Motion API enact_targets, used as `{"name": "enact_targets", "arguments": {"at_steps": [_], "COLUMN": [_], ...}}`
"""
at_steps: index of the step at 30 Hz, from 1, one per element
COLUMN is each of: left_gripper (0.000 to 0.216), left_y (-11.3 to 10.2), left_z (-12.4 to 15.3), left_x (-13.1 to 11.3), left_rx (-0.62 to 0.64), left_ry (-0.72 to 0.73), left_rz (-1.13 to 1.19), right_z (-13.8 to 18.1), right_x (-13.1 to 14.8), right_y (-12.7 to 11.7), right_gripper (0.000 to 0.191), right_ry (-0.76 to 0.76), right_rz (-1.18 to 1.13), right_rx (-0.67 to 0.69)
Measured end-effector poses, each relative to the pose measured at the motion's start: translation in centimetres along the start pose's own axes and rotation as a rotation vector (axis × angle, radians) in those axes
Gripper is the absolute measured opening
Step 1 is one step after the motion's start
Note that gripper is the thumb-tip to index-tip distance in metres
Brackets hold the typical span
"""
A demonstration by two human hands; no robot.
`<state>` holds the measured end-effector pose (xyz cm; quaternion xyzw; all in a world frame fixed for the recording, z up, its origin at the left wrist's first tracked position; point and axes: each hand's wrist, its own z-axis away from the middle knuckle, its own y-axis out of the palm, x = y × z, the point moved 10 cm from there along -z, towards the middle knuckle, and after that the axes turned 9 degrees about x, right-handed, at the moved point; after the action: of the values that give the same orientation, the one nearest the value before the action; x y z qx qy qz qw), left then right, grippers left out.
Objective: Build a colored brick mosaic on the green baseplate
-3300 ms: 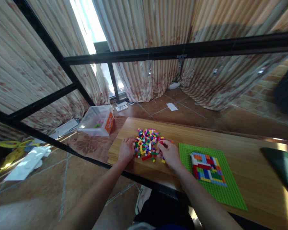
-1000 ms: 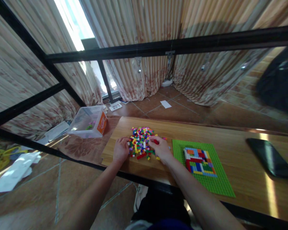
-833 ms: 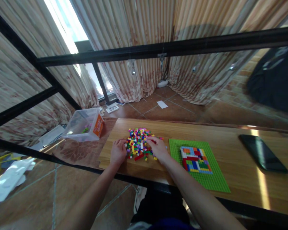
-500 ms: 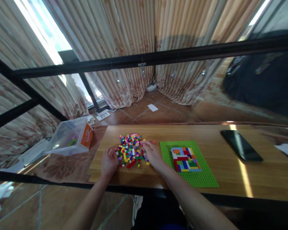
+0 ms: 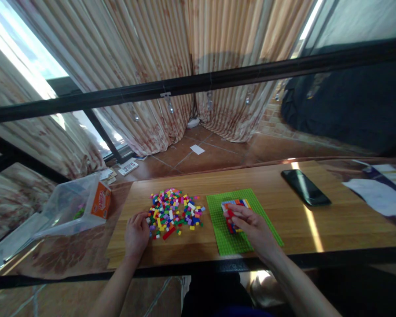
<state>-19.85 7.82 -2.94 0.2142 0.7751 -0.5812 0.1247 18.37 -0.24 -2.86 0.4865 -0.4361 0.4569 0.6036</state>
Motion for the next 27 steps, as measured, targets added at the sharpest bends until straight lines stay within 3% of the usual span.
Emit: {"name": "enact_targets", "arguments": {"at_steps": [6,10,15,27], "left_gripper": [0.023,0.024,0.024,0.025], "left_y": [0.1,0.1,0.1,0.2], "left_z": [-0.2,-0.3,-0.3,-0.4], "left_x": [0.3,0.4,0.4,0.5], "left_rx": [-0.005,-0.005,0.012,0.014], "left_ry": [0.012,0.021,0.016,0.037], "left_rz": [-0.002,-0.007,-0.033,-0.033], "right_z": [1.3,1.4,0.1,-1.1], "right_x": [-0.3,-0.6,-0.7,2.4], "right_y": [-9.0,-12.0,-11.4,-8.7], "right_gripper": [0.046,0.041,0.037,0.025], "right_ry": [-0.092,-0.091,-0.061,-0.107], "right_rz": [0.136,0.172,0.270,0.814], "right_rx": [-0.311,-0.395,-0.367,-0.419]}}
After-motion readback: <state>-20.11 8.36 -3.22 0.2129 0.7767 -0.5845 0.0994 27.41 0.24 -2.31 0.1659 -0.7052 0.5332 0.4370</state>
